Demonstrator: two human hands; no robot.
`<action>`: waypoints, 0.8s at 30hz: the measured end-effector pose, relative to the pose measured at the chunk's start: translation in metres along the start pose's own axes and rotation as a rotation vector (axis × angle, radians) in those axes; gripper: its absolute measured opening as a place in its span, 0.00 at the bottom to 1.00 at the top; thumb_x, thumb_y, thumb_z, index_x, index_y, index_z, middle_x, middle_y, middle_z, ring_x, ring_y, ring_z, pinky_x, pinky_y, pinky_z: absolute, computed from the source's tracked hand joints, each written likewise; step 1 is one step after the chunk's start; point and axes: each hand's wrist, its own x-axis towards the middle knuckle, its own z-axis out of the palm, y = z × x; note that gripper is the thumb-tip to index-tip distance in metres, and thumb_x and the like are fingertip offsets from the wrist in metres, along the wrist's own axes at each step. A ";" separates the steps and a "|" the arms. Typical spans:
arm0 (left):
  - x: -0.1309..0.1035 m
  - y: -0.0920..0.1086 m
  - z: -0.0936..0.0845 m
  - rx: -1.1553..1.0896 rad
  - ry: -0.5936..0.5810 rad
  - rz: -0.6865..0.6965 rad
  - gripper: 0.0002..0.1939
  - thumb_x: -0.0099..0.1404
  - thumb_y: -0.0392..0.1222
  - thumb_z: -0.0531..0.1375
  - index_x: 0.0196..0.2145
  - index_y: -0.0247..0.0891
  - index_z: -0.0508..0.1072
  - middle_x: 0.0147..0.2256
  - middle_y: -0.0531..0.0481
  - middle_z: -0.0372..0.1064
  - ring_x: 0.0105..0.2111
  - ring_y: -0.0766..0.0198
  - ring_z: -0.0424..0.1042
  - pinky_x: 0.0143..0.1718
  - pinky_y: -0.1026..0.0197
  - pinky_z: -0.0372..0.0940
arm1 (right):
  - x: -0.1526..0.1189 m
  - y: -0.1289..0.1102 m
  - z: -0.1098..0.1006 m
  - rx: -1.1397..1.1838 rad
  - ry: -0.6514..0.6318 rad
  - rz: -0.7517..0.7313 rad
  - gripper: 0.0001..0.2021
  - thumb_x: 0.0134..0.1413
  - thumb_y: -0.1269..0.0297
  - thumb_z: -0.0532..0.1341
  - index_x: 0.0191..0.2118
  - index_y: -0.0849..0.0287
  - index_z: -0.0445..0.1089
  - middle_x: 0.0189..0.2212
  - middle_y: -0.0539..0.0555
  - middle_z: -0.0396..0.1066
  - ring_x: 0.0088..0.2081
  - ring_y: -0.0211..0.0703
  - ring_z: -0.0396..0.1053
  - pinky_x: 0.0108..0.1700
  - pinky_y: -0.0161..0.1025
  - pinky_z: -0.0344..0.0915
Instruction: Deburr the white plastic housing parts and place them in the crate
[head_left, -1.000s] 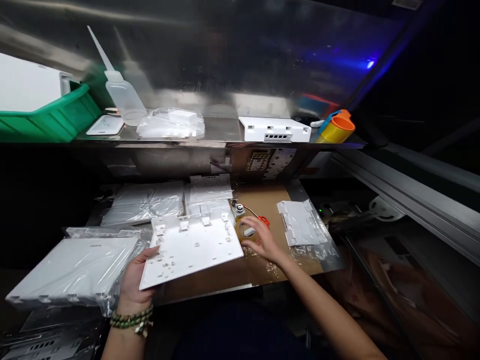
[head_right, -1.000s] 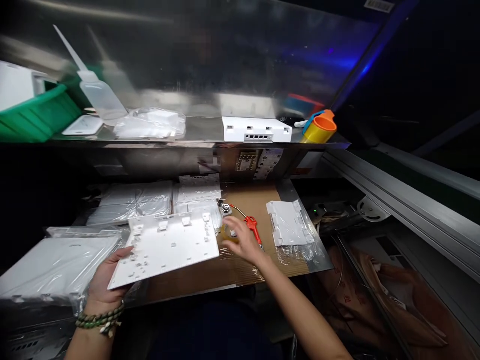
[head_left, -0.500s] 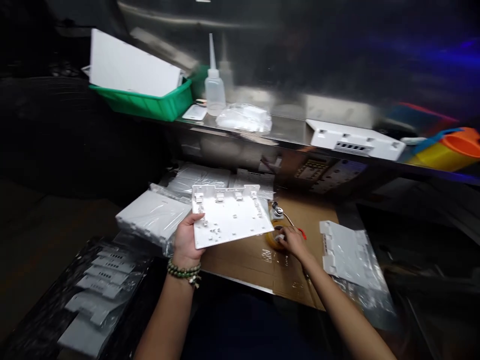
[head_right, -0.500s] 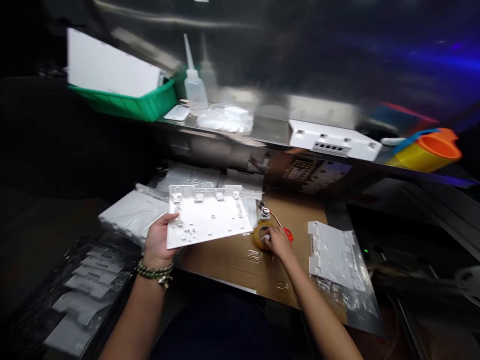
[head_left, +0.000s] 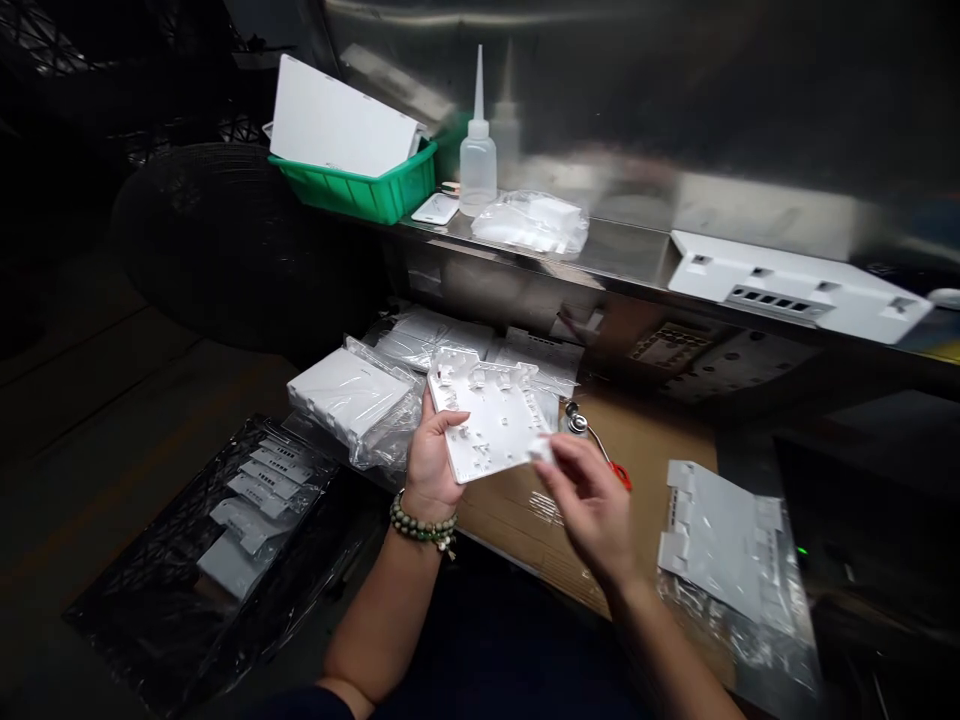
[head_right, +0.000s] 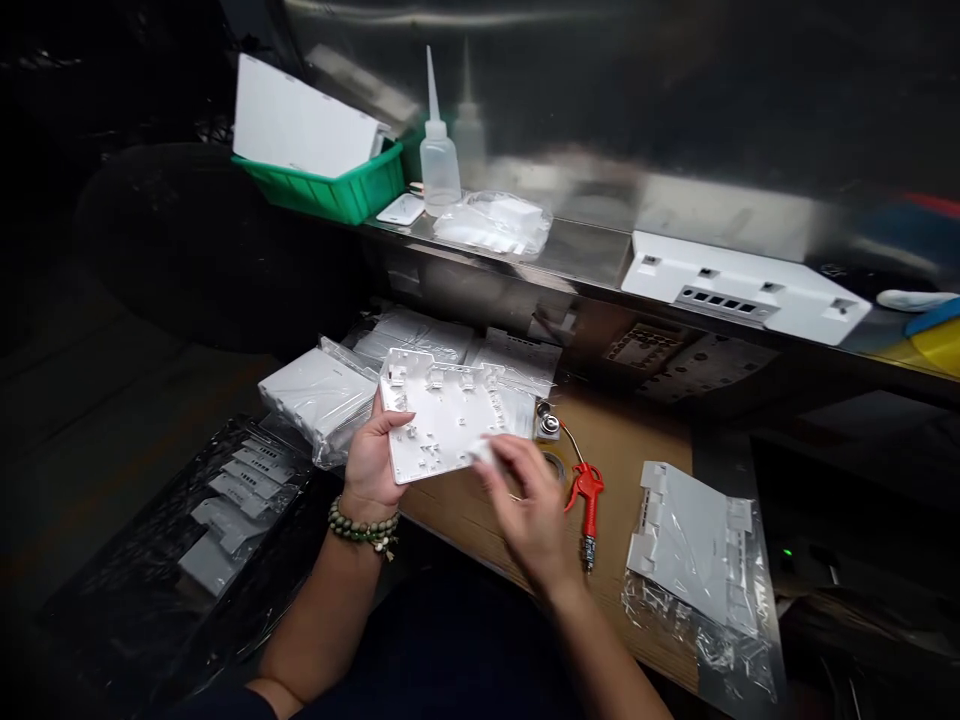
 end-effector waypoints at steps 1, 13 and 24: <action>-0.004 -0.006 0.005 0.011 -0.006 0.002 0.49 0.53 0.22 0.60 0.70 0.52 0.58 0.56 0.48 0.76 0.56 0.48 0.75 0.61 0.43 0.67 | 0.002 -0.023 0.003 -0.011 -0.075 -0.099 0.11 0.66 0.66 0.64 0.52 0.54 0.75 0.47 0.58 0.73 0.48 0.45 0.74 0.50 0.42 0.73; -0.030 -0.040 0.032 0.024 0.020 0.043 0.52 0.51 0.21 0.59 0.70 0.55 0.56 0.55 0.47 0.75 0.55 0.47 0.75 0.59 0.39 0.68 | -0.009 -0.047 -0.027 -0.162 -0.140 -0.399 0.12 0.62 0.76 0.65 0.49 0.59 0.77 0.38 0.57 0.71 0.39 0.43 0.71 0.41 0.40 0.71; -0.040 -0.045 0.041 -0.013 0.009 0.059 0.54 0.50 0.21 0.58 0.71 0.55 0.54 0.60 0.48 0.72 0.57 0.46 0.74 0.62 0.37 0.66 | -0.006 -0.045 -0.043 -0.169 -0.125 -0.438 0.11 0.63 0.75 0.64 0.48 0.57 0.77 0.36 0.55 0.73 0.37 0.43 0.71 0.39 0.40 0.71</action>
